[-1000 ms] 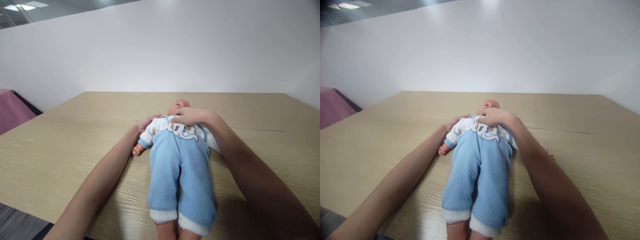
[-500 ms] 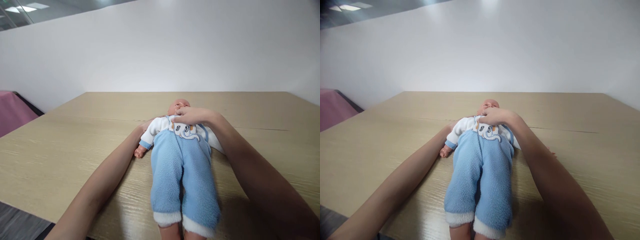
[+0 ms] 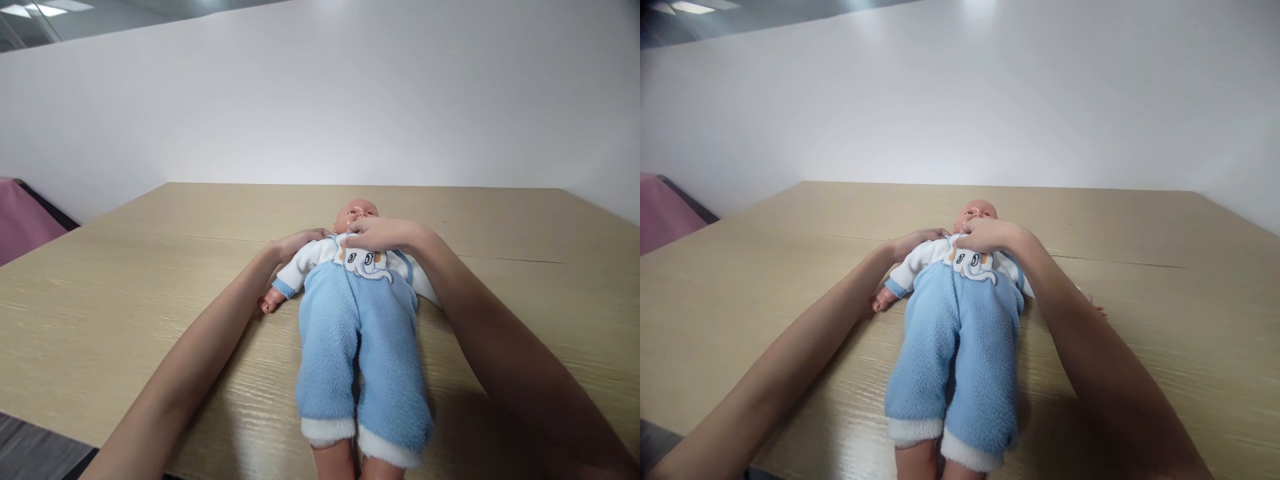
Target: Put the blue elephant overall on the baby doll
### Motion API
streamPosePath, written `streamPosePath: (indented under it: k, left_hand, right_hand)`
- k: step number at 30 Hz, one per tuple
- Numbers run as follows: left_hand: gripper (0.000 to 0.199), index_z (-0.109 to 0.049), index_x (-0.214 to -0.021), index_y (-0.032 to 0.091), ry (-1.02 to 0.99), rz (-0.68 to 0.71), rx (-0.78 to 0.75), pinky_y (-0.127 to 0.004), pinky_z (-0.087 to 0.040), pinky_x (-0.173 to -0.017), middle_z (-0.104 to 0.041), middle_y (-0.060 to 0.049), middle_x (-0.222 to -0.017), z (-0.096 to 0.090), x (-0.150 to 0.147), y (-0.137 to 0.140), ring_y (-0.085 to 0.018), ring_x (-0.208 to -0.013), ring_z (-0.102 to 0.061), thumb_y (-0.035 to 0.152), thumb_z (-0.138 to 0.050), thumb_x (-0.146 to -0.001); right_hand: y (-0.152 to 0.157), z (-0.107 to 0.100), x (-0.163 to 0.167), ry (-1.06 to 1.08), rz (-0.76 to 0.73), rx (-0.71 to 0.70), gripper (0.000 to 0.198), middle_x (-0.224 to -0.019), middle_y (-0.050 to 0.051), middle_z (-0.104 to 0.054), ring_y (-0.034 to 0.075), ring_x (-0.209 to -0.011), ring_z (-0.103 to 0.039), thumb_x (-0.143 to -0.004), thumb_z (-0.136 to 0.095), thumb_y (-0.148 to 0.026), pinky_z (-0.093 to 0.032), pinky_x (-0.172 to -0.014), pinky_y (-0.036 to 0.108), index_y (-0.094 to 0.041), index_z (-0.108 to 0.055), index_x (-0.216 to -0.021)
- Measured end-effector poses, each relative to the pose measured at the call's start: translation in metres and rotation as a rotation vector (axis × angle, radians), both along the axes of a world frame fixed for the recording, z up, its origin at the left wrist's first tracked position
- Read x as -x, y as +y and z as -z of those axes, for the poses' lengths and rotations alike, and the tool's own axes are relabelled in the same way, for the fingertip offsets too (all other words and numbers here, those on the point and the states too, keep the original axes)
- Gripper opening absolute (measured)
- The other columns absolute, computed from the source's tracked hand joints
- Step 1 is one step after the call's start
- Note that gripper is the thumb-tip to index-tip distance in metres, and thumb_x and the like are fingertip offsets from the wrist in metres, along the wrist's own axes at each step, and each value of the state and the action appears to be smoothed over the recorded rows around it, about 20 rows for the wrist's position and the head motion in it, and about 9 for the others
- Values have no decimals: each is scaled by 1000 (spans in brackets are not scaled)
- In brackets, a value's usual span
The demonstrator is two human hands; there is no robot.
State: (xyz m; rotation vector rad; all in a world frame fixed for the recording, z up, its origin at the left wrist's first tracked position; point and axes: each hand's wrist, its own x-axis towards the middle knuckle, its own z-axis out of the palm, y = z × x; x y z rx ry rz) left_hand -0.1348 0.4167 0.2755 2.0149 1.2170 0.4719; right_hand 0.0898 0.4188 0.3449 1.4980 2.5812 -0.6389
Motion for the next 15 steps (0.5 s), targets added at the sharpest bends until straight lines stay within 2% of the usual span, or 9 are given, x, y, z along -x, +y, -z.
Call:
streamPosePath:
  k: [2,5,9,12,15]
  left_hand:
    - [43,-69,-119,16,-16,-16,37,-42,-57,-105,-75,-11,-122,1,9,11,-30,-117,-67,51,-58,-96]
    - [48,-66,-123,16,-5,-44,159,-39,-57,-103,-72,-13,-133,1,17,24,-30,-122,-67,50,-57,-91]
    - [51,-70,-128,20,58,27,223,-38,-49,-117,-66,-9,-152,-3,20,26,-30,-140,-59,52,-54,-92]
    - [50,-72,-134,28,70,85,218,-36,-48,-118,-64,-2,-159,-9,24,23,-29,-145,-56,55,-52,-96]
    - [54,-72,-138,31,109,133,238,-34,-51,-112,-67,-1,-154,-18,30,19,-29,-140,-58,62,-55,-98]
  right_hand:
    - [-2,-2,1,-11,-6,-15,28,-124,16,-79,30,-106,-74,-104,-54,-41,-50,-75,33,-18,-70,-105]
    - [-5,-4,2,-15,14,-32,30,-135,19,-76,32,-118,-72,-104,-52,-38,-51,-83,34,-16,-71,-114]
    - [-7,-6,3,-2,49,-18,38,-153,18,-68,34,-131,-68,-103,-56,-43,-53,-96,36,-18,-69,-129]
    - [-8,-6,3,41,76,15,33,-146,18,-73,35,-126,-72,-101,-57,-41,-56,-92,38,-19,-70,-123]
    - [-8,-6,3,69,86,9,28,-138,16,-77,36,-121,-73,-98,-60,-41,-57,-91,39,-21,-72,-114]
